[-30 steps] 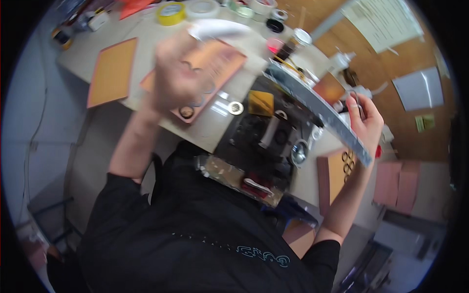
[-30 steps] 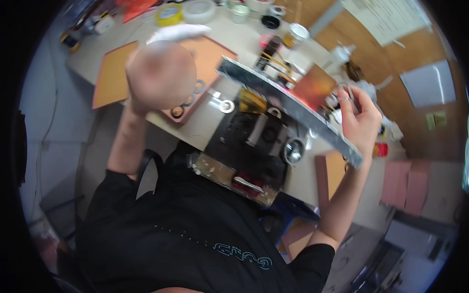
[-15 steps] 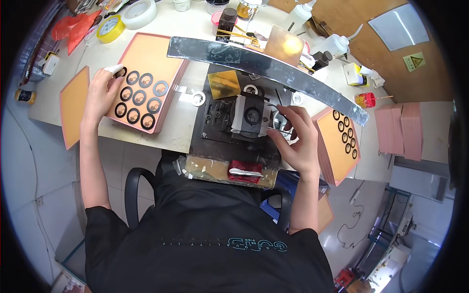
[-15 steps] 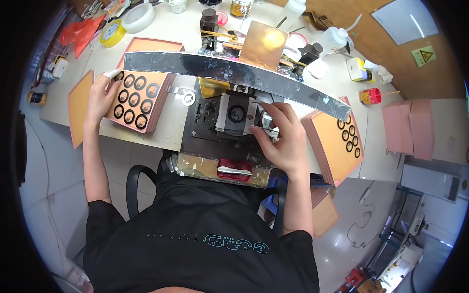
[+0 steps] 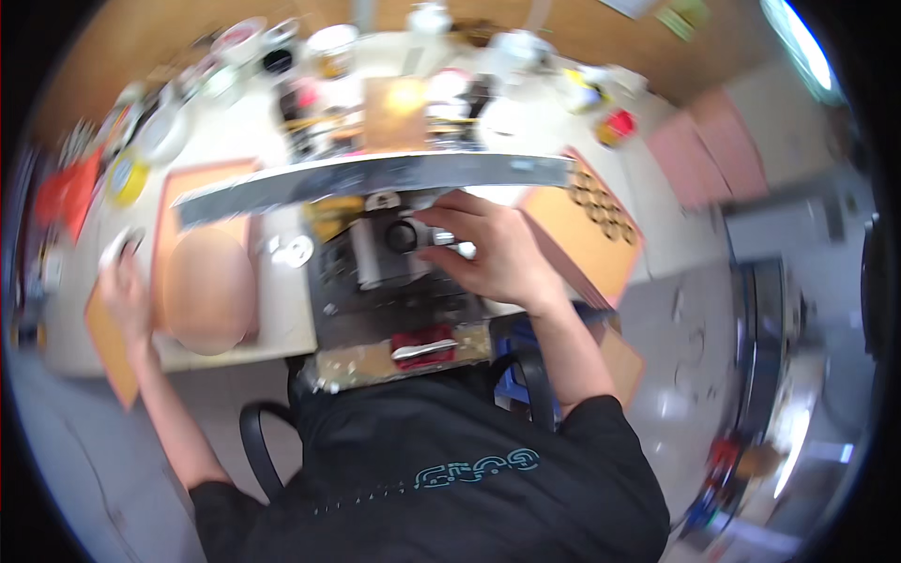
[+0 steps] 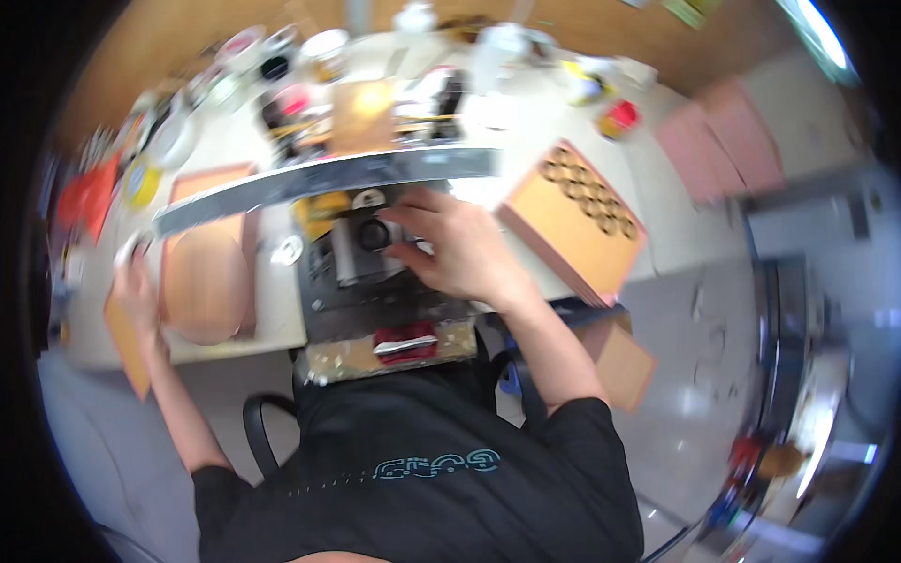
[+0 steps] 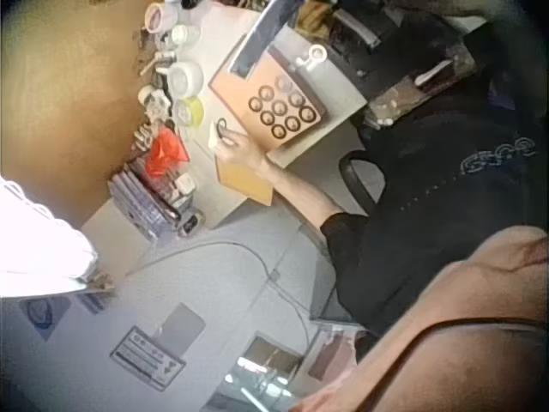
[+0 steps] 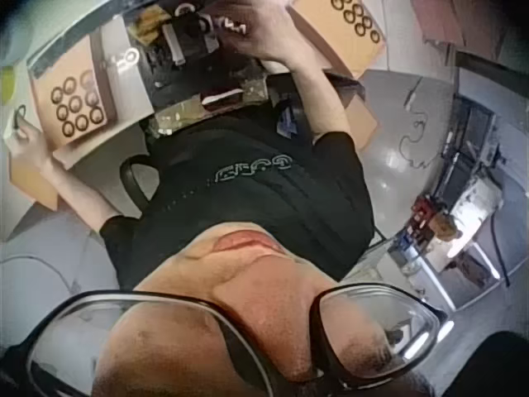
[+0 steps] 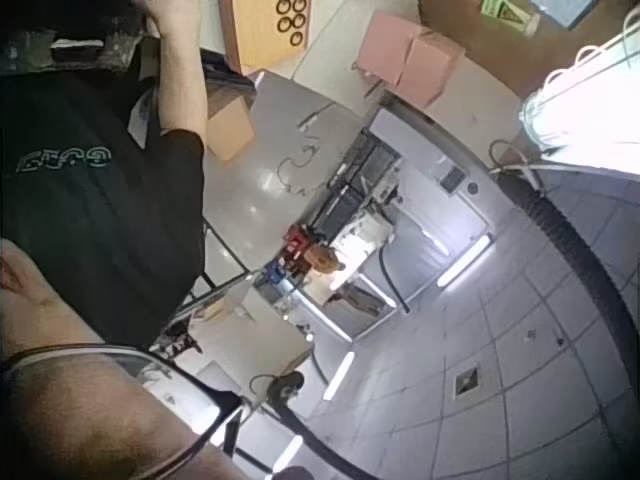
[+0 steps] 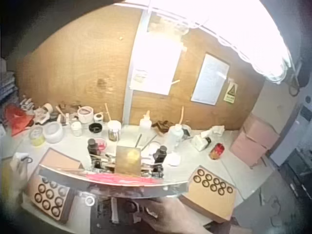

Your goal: The person screen prints on circular components by placing them one at a time into a printing fixture, spreading ink across the screen with a scraper, lowering the print frame, and transferring the printed components into trays.

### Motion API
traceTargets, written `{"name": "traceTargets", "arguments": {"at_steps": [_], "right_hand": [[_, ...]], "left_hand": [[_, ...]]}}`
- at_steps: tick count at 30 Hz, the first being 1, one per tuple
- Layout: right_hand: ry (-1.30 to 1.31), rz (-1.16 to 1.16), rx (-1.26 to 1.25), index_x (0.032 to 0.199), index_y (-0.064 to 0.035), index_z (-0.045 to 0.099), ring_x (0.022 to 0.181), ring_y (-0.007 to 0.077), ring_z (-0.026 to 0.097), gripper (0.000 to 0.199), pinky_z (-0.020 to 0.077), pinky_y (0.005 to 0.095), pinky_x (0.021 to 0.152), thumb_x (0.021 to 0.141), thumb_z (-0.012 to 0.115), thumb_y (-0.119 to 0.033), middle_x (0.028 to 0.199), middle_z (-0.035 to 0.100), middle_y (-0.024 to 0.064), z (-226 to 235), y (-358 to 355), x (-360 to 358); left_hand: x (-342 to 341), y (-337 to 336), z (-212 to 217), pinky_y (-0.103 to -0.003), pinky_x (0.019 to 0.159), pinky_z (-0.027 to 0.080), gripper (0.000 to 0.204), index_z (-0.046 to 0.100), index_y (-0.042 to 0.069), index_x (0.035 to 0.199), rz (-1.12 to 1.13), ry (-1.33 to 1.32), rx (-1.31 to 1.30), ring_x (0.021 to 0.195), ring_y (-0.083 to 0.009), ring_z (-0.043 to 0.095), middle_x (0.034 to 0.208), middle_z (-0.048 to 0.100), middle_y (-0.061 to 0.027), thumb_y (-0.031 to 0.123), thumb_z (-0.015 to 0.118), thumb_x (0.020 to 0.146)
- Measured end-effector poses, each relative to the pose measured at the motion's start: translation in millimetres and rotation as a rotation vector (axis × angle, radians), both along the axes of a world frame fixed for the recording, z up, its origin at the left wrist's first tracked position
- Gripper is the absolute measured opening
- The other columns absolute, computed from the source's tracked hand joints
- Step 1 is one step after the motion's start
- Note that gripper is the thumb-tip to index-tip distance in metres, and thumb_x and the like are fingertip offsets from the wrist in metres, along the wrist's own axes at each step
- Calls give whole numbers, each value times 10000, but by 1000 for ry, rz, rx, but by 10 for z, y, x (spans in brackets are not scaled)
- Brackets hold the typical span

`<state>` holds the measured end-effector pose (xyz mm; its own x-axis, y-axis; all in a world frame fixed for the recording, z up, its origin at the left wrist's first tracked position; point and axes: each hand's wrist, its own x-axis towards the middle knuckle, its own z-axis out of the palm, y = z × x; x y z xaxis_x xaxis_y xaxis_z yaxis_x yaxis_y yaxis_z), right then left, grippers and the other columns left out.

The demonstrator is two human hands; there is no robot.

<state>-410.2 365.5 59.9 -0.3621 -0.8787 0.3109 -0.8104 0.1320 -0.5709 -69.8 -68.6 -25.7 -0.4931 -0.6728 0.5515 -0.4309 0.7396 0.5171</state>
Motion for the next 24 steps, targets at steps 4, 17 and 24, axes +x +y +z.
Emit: {"name": "traceTargets", "arguments": {"at_steps": [4,17,24], "right_hand": [[-4,-455,-14,1160,-26,770,774,194,633,318,530,304,681,847,813,-59,1060,714,67,-26,734,-268],[19,-1190,35,1148,31,784,696,139,519,353,456,270,642,821,817,-100,939,690,46,-474,2720,-781],[102,-1115,92,1205,29,748,756,161,572,378,485,291,665,880,826,-146,1056,701,69,-374,2630,-757]], "left_hand": [[130,195,261,-312,920,569,290,707,-17,1332,174,8,-71,1064,-225,736,1231,771,-132,92,629,1075],[-39,868,57,-276,931,589,306,707,-55,1293,220,291,240,1078,-195,749,1227,770,-153,171,640,1098],[-404,1406,-45,-217,660,546,254,752,-48,1205,100,178,285,759,-95,688,983,790,-92,154,692,1065]]}}
